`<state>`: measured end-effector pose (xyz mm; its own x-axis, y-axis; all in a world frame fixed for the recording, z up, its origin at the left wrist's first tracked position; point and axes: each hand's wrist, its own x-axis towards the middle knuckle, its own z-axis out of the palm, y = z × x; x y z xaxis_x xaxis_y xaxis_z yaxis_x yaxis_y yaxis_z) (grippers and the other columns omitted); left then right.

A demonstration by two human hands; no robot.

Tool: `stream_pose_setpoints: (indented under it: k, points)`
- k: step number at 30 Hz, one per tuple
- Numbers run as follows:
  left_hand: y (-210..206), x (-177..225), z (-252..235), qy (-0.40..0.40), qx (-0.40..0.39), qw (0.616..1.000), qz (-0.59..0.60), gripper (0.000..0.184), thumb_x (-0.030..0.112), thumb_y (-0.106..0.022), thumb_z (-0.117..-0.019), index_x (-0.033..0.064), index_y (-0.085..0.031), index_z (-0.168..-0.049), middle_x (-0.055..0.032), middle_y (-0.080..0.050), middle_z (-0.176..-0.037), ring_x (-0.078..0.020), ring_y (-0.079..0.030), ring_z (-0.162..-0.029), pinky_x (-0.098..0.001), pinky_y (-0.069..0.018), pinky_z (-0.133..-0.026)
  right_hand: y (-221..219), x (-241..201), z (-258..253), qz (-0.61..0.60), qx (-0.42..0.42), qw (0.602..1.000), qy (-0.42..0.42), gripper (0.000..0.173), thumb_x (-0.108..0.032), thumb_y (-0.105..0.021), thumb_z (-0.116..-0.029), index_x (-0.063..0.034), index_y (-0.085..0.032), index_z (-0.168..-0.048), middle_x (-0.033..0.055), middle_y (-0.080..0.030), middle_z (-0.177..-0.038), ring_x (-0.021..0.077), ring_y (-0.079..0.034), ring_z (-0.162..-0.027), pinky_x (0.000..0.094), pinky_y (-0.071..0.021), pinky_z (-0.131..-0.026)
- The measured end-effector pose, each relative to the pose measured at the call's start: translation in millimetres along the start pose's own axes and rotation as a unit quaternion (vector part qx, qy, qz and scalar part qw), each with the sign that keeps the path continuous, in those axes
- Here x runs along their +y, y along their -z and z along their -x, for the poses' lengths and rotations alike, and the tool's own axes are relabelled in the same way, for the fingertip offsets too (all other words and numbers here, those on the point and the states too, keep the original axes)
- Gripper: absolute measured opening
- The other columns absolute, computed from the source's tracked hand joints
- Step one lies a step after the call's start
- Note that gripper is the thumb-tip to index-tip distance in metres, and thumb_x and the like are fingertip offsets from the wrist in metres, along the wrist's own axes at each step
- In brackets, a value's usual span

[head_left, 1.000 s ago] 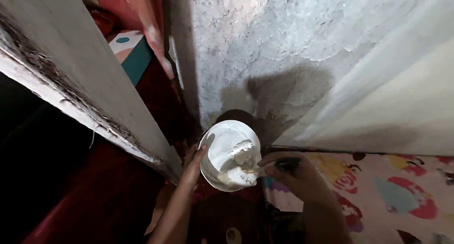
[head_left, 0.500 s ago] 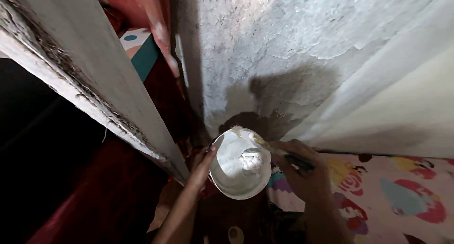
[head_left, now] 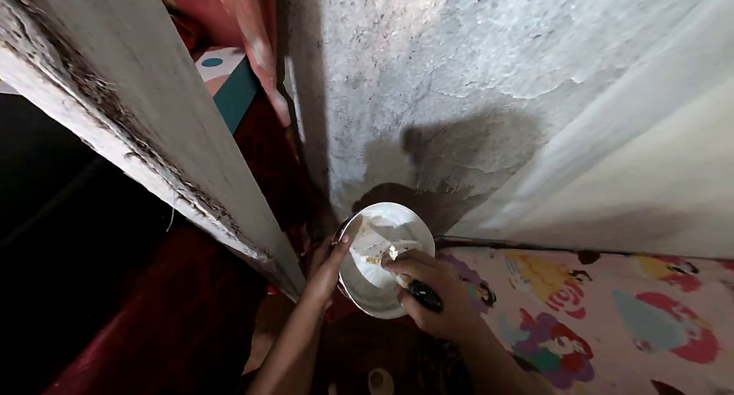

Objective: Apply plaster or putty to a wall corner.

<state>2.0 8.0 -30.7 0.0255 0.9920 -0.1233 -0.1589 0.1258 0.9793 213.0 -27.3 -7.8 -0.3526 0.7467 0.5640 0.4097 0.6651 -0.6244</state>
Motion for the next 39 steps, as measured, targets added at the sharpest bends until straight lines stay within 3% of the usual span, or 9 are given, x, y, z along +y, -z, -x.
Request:
stream_pose_setpoints:
  k: [6, 9, 14, 22, 24, 28, 31, 36, 39]
  points:
    - [8.2, 3.1, -2.3, -0.002, 0.013, 1.0, -0.019, 0.052, 0.04, -0.05, -0.1042, 0.001, -0.052, -0.139, -0.0108, -0.067, -0.12, -0.013, -0.067, -0.106, -0.0335, -0.0583, -0.092, 27.6, -12.5, 7.1, -0.063, -0.159, 0.985, 0.034, 0.028, -0.025, -0.061, -0.0912, -0.0069, -0.075, -0.108, 0.0093, -0.07, -0.094, 0.0146, -0.066, -0.085, 0.0302, -0.0558, -0.073]
    - [8.7, 3.0, -2.9, -0.008, 0.007, 1.0, -0.019, 0.05, 0.039, -0.051, -0.1036, 0.0011, -0.054, -0.136, -0.0101, -0.068, -0.118, -0.013, -0.068, -0.105, -0.0331, -0.0591, -0.091, 47.4, -10.0, 6.9, -0.092, -0.138, 0.985, 0.05, 0.025, -0.026, -0.061, -0.0926, -0.0072, -0.075, -0.103, 0.0062, -0.07, -0.091, 0.0097, -0.065, -0.085, 0.0255, -0.0547, -0.074]
    - [-0.9, 4.0, 0.2, -0.014, -0.008, 0.999, -0.044, 0.043, 0.035, -0.051, -0.1046, 0.0004, -0.057, -0.131, -0.0075, -0.068, -0.113, -0.0086, -0.066, -0.102, -0.0298, -0.0571, -0.091, 50.9, -4.4, -1.6, -0.034, -0.035, 0.998, 0.037, 0.029, -0.027, -0.061, -0.0954, -0.0099, -0.075, -0.114, 0.0069, -0.071, -0.104, 0.0072, -0.066, -0.096, 0.0229, -0.0561, -0.082]
    - [8.5, 8.7, -5.7, 0.039, 0.069, 0.997, -0.004, 0.049, 0.038, -0.052, -0.1051, 0.0032, -0.052, -0.14, -0.0142, -0.065, -0.124, -0.0192, -0.066, -0.11, -0.0397, -0.0576, -0.093, 35.4, 4.5, 6.0, -0.085, -0.166, 0.982, 0.039, 0.029, -0.029, -0.061, -0.0947, -0.0076, -0.074, -0.109, 0.009, -0.07, -0.099, 0.0131, -0.066, -0.092, 0.0292, -0.0555, -0.079]
    - [12.0, 13.2, -5.0, 0.048, 0.082, 0.995, -0.002, 0.047, 0.036, -0.054, -0.105, 0.002, -0.055, -0.137, -0.0143, -0.068, -0.118, -0.0194, -0.069, -0.104, -0.0383, -0.0604, -0.088, 42.7, 17.4, 6.9, -0.153, -0.131, 0.979, 0.022, 0.032, -0.037, -0.062, -0.099, -0.0094, -0.075, -0.108, 0.0038, -0.072, -0.101, 0.0081, -0.067, -0.093, 0.0265, -0.0569, -0.083]
    - [20.0, 19.5, -2.4, 0.101, 0.061, 0.992, -0.032, 0.045, 0.037, -0.055, -0.1052, 0.0039, -0.057, -0.136, -0.0138, -0.071, -0.114, -0.0212, -0.071, -0.1, -0.0392, -0.0613, -0.084, 57.3, 31.3, 1.7, -0.313, 0.021, 0.946, -0.079, 0.034, -0.045, -0.059, -0.1024, -0.0168, -0.078, -0.109, -0.0015, -0.077, -0.101, 0.0093, -0.072, -0.077, 0.0265, -0.0626, -0.067]
    - [21.4, 15.8, 0.5, 0.134, 0.026, 0.985, -0.108, 0.047, 0.04, -0.057, -0.1036, 0.0068, -0.058, -0.136, -0.0135, -0.067, -0.122, -0.0216, -0.066, -0.109, -0.0426, -0.0568, -0.091, 53.3, 20.5, -16.1, -0.31, 0.194, 0.915, -0.168, 0.024, -0.027, -0.058, -0.1015, -0.0122, -0.077, -0.101, -0.0017, -0.078, -0.092, 0.0109, -0.073, -0.072, 0.0281, -0.0631, -0.065]
    - [16.1, 9.5, 4.9, 0.149, -0.099, 0.957, -0.227, 0.049, 0.036, -0.062, -0.1006, 0.0074, -0.057, -0.14, -0.0132, -0.062, -0.132, -0.0221, -0.059, -0.122, -0.0454, -0.0485, -0.104, 22.0, 33.5, -65.9, -0.032, 0.297, 0.954, -0.03, 0.036, -0.018, -0.058, -0.1037, 0.005, -0.063, -0.131, 0.0041, -0.074, -0.106, 0.0026, -0.07, -0.088, 0.0231, -0.0611, -0.08]
    - [18.3, 9.5, 5.1, 0.163, -0.2, 0.931, -0.26, 0.044, 0.03, -0.065, -0.0988, 0.0056, -0.059, -0.135, -0.0121, -0.063, -0.127, -0.0195, -0.06, -0.117, -0.043, -0.0489, -0.101, 0.5, 52.0, -93.4, 0.093, 0.314, 0.945, -0.003, 0.043, -0.02, -0.06, -0.1029, 0.0032, -0.059, -0.139, 0.0185, -0.071, -0.12, 0.0155, -0.071, -0.099, 0.0325, -0.0588, -0.088]
